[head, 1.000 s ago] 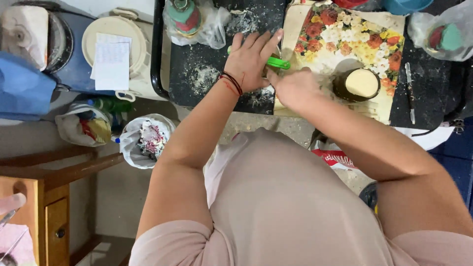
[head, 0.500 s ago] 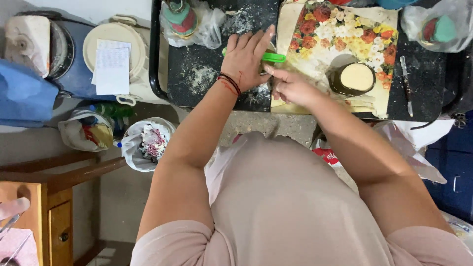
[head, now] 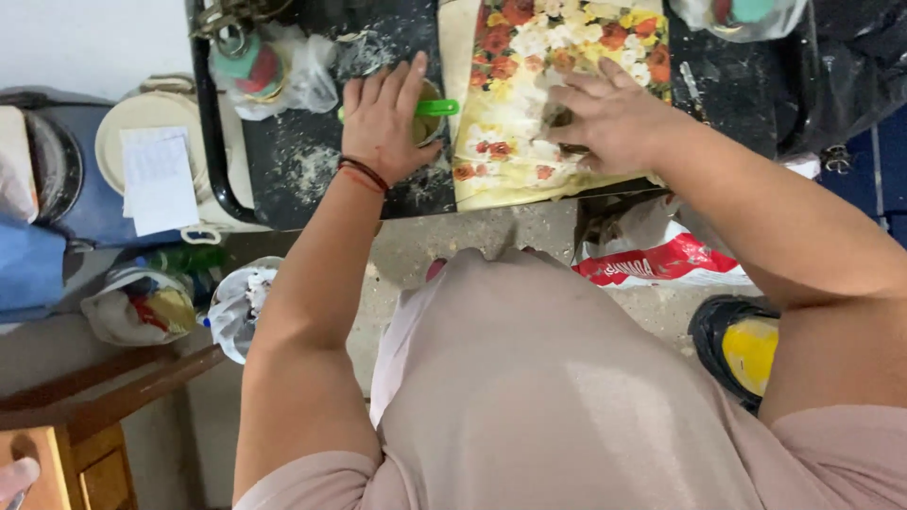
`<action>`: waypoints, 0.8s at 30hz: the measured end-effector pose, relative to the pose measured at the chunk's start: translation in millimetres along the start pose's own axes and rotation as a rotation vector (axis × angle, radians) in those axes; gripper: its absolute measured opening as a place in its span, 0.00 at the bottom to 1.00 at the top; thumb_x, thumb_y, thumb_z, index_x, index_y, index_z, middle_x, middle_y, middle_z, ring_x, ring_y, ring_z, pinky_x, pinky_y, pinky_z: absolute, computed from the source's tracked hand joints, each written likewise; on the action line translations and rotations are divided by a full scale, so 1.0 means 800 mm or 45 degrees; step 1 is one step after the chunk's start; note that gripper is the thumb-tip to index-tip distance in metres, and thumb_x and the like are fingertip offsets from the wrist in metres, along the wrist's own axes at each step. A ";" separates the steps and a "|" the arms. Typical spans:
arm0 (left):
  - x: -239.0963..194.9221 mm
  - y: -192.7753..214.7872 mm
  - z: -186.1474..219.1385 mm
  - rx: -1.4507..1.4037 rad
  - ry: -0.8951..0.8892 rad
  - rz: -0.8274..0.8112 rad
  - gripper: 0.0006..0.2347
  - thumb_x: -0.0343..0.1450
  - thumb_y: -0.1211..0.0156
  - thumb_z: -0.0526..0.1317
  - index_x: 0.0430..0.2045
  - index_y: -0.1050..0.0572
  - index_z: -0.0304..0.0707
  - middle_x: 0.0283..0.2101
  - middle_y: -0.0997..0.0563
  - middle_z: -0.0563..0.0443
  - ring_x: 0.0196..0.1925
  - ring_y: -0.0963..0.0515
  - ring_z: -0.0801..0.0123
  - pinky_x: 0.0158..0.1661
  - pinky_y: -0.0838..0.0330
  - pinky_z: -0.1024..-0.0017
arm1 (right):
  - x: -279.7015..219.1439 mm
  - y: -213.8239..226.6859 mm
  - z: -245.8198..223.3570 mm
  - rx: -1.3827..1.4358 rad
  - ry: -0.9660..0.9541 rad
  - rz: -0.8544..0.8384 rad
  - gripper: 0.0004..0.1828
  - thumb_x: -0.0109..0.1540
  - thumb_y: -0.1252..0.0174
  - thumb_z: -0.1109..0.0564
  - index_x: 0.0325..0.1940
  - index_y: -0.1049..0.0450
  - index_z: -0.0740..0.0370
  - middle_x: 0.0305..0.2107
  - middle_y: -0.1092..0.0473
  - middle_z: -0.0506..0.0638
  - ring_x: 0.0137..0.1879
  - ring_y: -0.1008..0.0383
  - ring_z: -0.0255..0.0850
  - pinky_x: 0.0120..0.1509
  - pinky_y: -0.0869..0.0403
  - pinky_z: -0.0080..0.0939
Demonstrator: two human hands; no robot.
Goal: The person mixes a yellow dough-like substance in a small metal container using a green spatula. They then transfer the mixture into a round metal mold, press it down, and smooth the surface.
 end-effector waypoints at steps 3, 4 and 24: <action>-0.001 0.007 0.001 -0.037 -0.009 0.016 0.50 0.66 0.29 0.68 0.77 0.49 0.42 0.68 0.27 0.44 0.64 0.28 0.51 0.59 0.39 0.51 | 0.011 -0.053 0.015 -0.177 0.095 0.108 0.45 0.51 0.33 0.35 0.72 0.37 0.37 0.81 0.64 0.53 0.86 0.70 0.56 0.83 0.70 0.71; 0.000 0.006 0.002 -0.040 -0.011 0.016 0.50 0.66 0.29 0.68 0.77 0.49 0.42 0.68 0.27 0.44 0.64 0.28 0.51 0.59 0.39 0.51 | 0.006 -0.048 0.016 -0.176 0.092 0.106 0.45 0.51 0.33 0.35 0.72 0.37 0.37 0.81 0.64 0.53 0.86 0.70 0.56 0.83 0.70 0.71; 0.002 0.013 0.001 -0.151 0.054 -0.047 0.50 0.63 0.27 0.67 0.76 0.49 0.42 0.67 0.26 0.45 0.65 0.28 0.49 0.59 0.41 0.50 | -0.074 -0.052 0.114 0.693 0.189 1.125 0.17 0.69 0.38 0.54 0.61 0.19 0.61 0.61 0.26 0.66 0.68 0.28 0.62 0.73 0.30 0.63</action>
Point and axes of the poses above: each hand's wrist, its own x-axis towards the middle knuckle, its own y-axis out of the back of the hand, z = x × y, the point moved 4 cm from there along x, towards the middle knuckle
